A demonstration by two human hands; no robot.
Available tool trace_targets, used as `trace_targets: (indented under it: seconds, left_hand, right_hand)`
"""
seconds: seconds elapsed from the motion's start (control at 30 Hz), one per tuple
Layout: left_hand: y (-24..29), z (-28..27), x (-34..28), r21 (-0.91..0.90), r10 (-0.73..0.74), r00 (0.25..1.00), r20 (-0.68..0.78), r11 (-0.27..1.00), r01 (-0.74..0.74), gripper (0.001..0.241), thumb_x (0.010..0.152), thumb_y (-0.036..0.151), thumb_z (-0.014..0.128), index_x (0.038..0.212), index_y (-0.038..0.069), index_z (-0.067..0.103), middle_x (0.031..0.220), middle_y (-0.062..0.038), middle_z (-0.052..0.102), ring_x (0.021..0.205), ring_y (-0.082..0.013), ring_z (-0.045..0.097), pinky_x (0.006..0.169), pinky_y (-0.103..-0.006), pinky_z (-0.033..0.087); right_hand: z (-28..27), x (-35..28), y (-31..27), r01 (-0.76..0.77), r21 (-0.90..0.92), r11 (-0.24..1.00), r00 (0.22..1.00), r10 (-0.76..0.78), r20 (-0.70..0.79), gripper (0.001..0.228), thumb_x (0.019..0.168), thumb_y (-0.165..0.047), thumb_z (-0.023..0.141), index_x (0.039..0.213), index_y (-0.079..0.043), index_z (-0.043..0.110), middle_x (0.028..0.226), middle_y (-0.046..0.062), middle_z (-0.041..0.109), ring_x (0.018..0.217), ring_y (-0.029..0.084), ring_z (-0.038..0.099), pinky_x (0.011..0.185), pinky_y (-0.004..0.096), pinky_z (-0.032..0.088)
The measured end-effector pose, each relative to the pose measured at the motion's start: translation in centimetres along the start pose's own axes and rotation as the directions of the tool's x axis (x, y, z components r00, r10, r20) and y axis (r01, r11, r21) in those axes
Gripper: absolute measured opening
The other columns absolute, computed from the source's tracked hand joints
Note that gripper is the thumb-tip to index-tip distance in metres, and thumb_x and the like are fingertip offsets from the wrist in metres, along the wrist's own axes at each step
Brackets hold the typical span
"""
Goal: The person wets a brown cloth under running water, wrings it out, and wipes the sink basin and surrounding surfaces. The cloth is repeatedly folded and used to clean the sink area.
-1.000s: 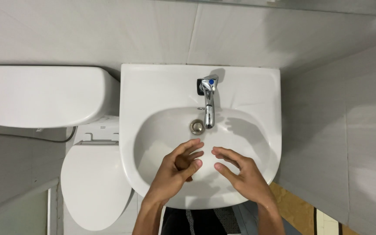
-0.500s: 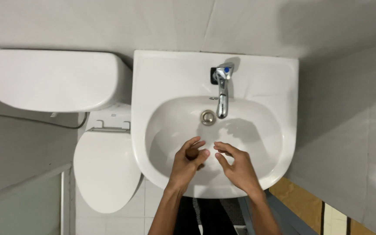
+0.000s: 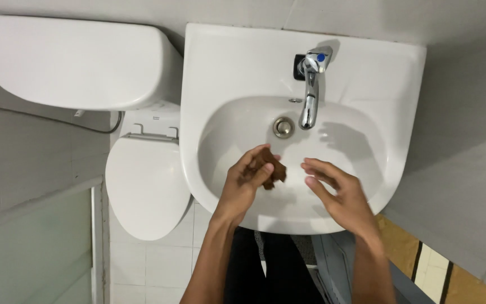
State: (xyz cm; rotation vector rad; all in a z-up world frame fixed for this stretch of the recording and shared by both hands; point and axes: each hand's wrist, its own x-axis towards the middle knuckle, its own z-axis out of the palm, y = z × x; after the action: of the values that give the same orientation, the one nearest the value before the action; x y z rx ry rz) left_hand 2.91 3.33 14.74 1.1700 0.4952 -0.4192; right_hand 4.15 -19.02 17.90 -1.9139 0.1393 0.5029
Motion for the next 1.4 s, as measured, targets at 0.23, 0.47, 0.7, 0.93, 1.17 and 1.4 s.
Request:
trace_targets:
  seconds: [0.23, 0.47, 0.7, 0.93, 1.17, 1.4]
  left_hand:
    - [-3.5, -1.3, 1.9, -0.460, 0.075, 0.986, 0.150, 0.888, 0.002, 0.065, 0.105, 0.016, 0.077, 0.163, -0.002, 0.055, 0.139, -0.026, 0.073, 0.117, -0.0288, 0.075, 0.097, -0.0429, 0.067]
    - [-5.3, -0.6, 0.8, -0.006, -0.122, 0.980, -0.159, 0.992, 0.123, 0.043, 0.113, 0.020, 0.065, 0.147, -0.007, 0.065, 0.122, -0.026, 0.079, 0.109, -0.0337, 0.081, 0.091, -0.0441, 0.069]
    - [-4.7, -0.7, -1.4, -0.031, -0.138, 0.990, 0.014, 0.990, 0.138, 0.048, 0.117, 0.033, 0.063, 0.146, -0.004, 0.072, 0.100, -0.019, 0.080, 0.077, -0.0240, 0.077, 0.066, -0.0370, 0.063]
    - [-2.1, -0.6, -2.5, 0.210, -0.161, 0.987, -0.019, 0.964, 0.161, 0.063, 0.117, 0.057, 0.053, 0.130, 0.003, 0.083, 0.098, -0.017, 0.081, 0.089, -0.0243, 0.074, 0.079, -0.0419, 0.061]
    - [-2.9, 0.3, -3.1, 0.352, 0.334, 0.941, -0.058, 0.888, -0.294, 0.049, 0.098, 0.027, 0.090, 0.142, 0.011, 0.075, 0.129, -0.013, 0.079, 0.128, -0.0341, 0.071, 0.110, -0.0532, 0.055]
    - [-3.8, 0.2, -2.8, 0.270, 0.367, 0.919, -0.144, 0.908, -0.320, 0.017, 0.101, 0.011, 0.086, 0.117, 0.007, 0.087, 0.091, -0.009, 0.082, 0.089, -0.0210, 0.079, 0.084, -0.0431, 0.067]
  right_hand:
    - [0.5, 3.1, 9.5, -0.153, 0.831, 0.535, 0.984, 0.008, 0.176, 0.037, 0.115, -0.024, 0.056, 0.145, -0.007, 0.070, 0.122, 0.027, 0.084, 0.107, 0.043, 0.084, 0.098, 0.066, 0.064]
    - [3.7, 2.7, 3.5, -0.083, -0.116, 0.990, 0.989, 0.096, 0.112, 0.058, 0.104, -0.009, 0.075, 0.160, -0.005, 0.060, 0.142, 0.024, 0.077, 0.131, 0.046, 0.073, 0.110, 0.058, 0.057]
    - [4.9, 2.5, 4.2, -0.091, 0.348, 0.933, 0.989, 0.044, 0.139, 0.055, 0.106, -0.014, 0.073, 0.159, -0.005, 0.060, 0.133, 0.015, 0.078, 0.123, 0.030, 0.073, 0.108, 0.050, 0.062]
    - [5.3, 2.3, 3.6, -0.051, 0.366, 0.929, 0.990, 0.094, -0.102, 0.017, 0.109, -0.019, 0.079, 0.114, -0.003, 0.081, 0.099, 0.009, 0.080, 0.096, 0.018, 0.076, 0.097, 0.039, 0.065]
    - [5.7, 1.2, 3.1, -0.042, 0.370, 0.928, 0.985, 0.100, -0.140, 0.021, 0.102, -0.013, 0.085, 0.118, -0.001, 0.078, 0.097, 0.014, 0.082, 0.090, 0.019, 0.076, 0.091, 0.039, 0.065]
    - [5.9, 0.5, 3.3, -0.018, 0.480, 0.877, 0.986, 0.094, -0.135, 0.046, 0.103, -0.006, 0.081, 0.141, -0.004, 0.055, 0.102, 0.017, 0.081, 0.094, 0.020, 0.078, 0.093, 0.037, 0.063]
